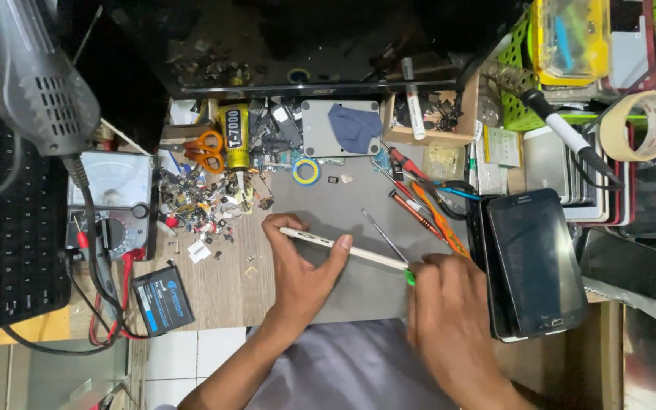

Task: Disassembling a white tablet by prying off the back cover using a small hand tool on a repair bench.

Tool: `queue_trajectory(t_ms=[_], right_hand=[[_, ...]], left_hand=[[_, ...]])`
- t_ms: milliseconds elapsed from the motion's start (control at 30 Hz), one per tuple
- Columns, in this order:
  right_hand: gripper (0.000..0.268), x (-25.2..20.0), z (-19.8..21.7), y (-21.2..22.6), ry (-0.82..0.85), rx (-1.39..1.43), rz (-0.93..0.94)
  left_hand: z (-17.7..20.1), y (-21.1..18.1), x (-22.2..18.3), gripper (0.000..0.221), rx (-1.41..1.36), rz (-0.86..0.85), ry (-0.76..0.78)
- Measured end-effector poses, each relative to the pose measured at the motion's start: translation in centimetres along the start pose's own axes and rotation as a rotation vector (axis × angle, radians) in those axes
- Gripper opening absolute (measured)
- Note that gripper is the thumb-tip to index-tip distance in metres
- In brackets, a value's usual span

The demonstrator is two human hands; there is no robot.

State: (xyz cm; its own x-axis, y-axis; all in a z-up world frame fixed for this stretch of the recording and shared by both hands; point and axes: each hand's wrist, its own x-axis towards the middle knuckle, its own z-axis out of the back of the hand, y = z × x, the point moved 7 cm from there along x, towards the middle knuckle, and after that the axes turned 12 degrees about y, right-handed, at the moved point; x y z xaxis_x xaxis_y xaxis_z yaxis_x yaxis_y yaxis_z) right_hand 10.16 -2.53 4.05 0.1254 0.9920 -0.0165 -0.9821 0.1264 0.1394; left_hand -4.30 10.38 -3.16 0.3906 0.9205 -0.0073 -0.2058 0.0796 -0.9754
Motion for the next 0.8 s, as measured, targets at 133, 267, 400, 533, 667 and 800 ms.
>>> queue_trajectory(t_ms=[133,267,400,533,667,800], right_hand=[[0.008,1.7,1.1,1.4,0.005,-0.005,-0.016],[0.01,2.9,1.5,2.7,0.026,-0.093,0.057],[0.017,3.6,2.7,2.9,0.043,-0.122,0.103],[0.019,2.8,1.0,3.1,-0.029,-0.134,0.032],[0.014,2.4,0.5,2.7,-0.085,-0.071,0.028],[0.018,4.2,0.2,0.5,0.237,0.115,0.011]], left_hand=[[0.0,0.0,-0.1,0.052,0.008,0.101,0.035],[0.1,-0.1,-0.1,0.052,0.007,0.14,0.047],[0.1,0.2,-0.1,0.052,-0.003,0.162,0.059],[-0.1,0.0,0.1,0.052,-0.022,0.208,0.053],[0.0,0.0,0.1,0.052,-0.007,0.142,0.024],[0.1,-0.2,-0.1,0.05,-0.027,0.054,0.024]])
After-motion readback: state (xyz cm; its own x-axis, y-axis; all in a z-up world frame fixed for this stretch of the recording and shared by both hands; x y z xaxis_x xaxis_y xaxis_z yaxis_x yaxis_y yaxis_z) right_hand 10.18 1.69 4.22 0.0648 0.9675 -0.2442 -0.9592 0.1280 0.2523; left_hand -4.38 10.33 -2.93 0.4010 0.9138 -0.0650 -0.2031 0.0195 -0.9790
